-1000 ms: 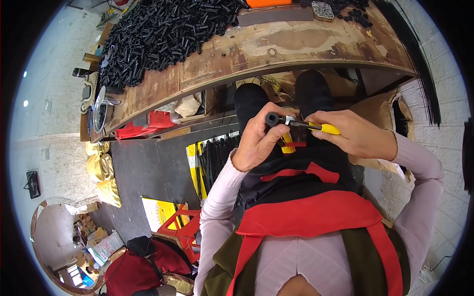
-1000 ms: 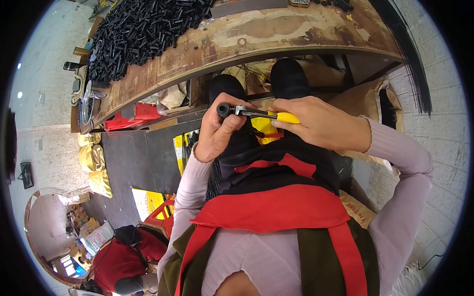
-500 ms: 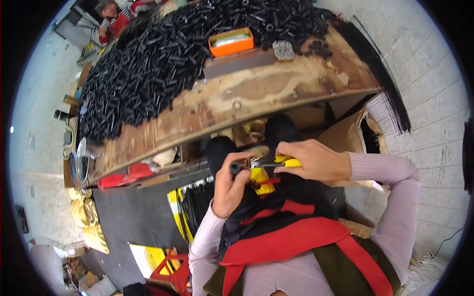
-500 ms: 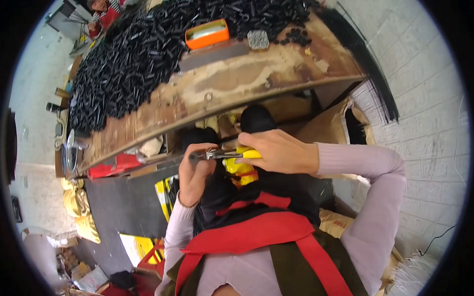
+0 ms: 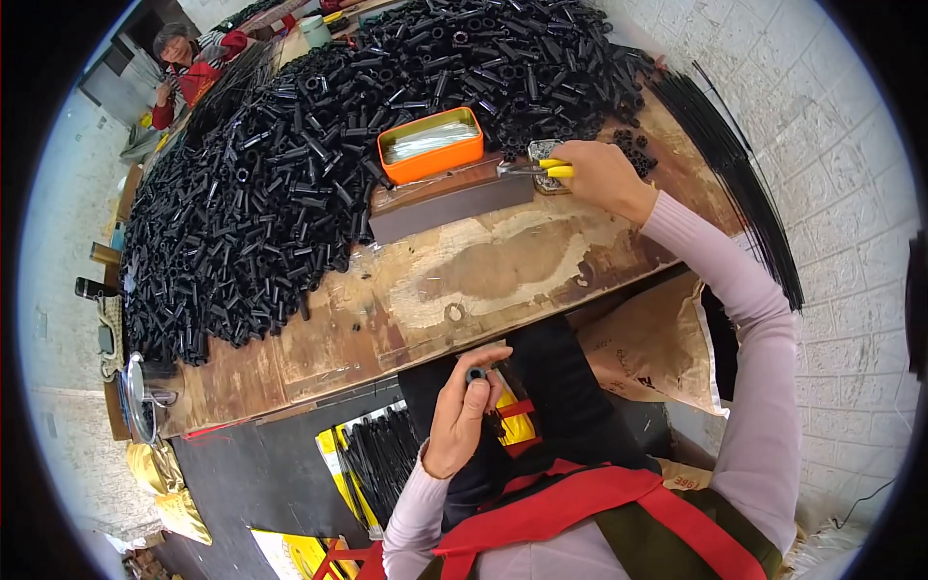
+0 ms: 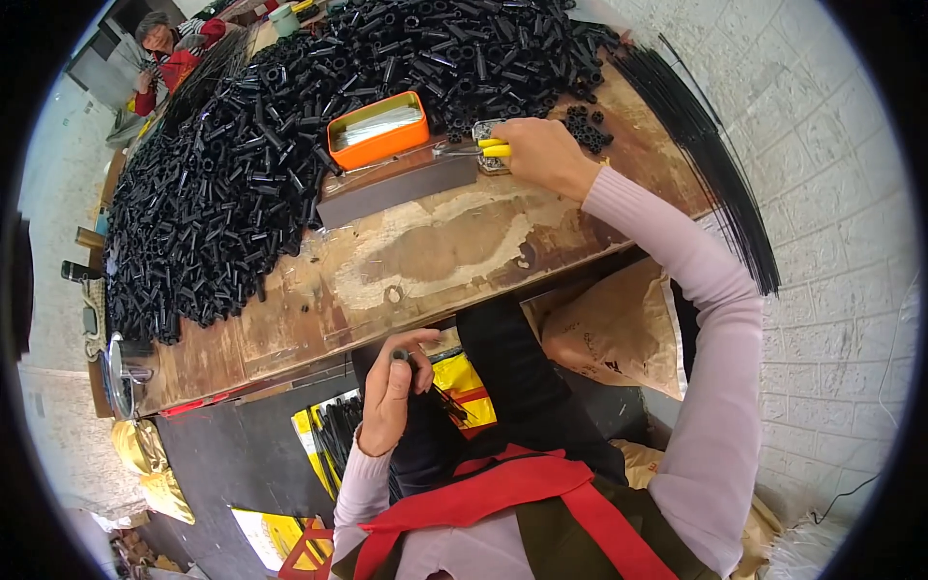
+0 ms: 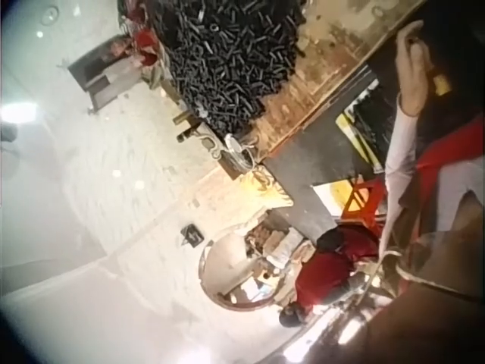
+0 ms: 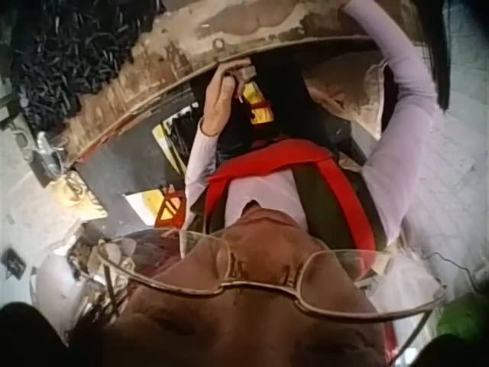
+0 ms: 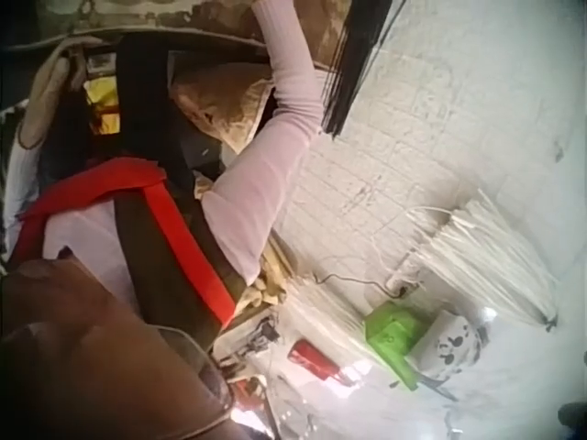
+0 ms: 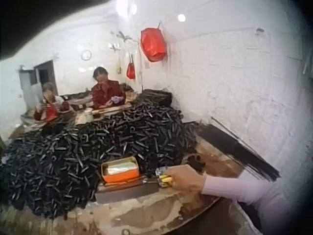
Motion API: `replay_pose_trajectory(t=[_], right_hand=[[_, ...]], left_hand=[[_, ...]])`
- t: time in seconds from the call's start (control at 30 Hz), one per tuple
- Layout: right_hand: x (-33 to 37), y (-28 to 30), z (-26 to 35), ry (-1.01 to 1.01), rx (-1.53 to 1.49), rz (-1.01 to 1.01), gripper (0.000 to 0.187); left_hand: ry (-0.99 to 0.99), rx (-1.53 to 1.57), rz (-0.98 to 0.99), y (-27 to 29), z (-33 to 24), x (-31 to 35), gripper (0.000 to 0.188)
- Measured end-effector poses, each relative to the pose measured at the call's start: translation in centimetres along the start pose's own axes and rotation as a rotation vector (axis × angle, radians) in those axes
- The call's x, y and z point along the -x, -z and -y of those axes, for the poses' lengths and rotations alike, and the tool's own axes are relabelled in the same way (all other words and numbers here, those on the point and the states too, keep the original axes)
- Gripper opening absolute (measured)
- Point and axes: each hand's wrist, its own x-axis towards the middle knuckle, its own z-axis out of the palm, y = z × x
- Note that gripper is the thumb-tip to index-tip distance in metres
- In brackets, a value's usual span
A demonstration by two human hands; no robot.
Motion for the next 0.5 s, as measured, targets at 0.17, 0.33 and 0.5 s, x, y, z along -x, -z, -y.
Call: replay_pose_trajectory(t=[0.17, 0.33, 0.5], right_hand=[[-0.4, 0.5, -1.3, -0.081, -0.227, -0.042, 0.023], [-2.5, 1.2, -2.6, -0.493, -0.907, 0.195, 0.021], [-1.0, 1.8, -2.8, -0.64, -1.781, 0.432, 0.01]], left_hand=[[-0.08, -0.032, -0.068, -1.3, -0.5, 0.4, 0.054], [-0.233, 0.053, -0.192, -2.3, -0.7, 3.6, 0.055], [-0.245, -0.002, -0.153, -3.0, -2.1, 6.8, 0.053]])
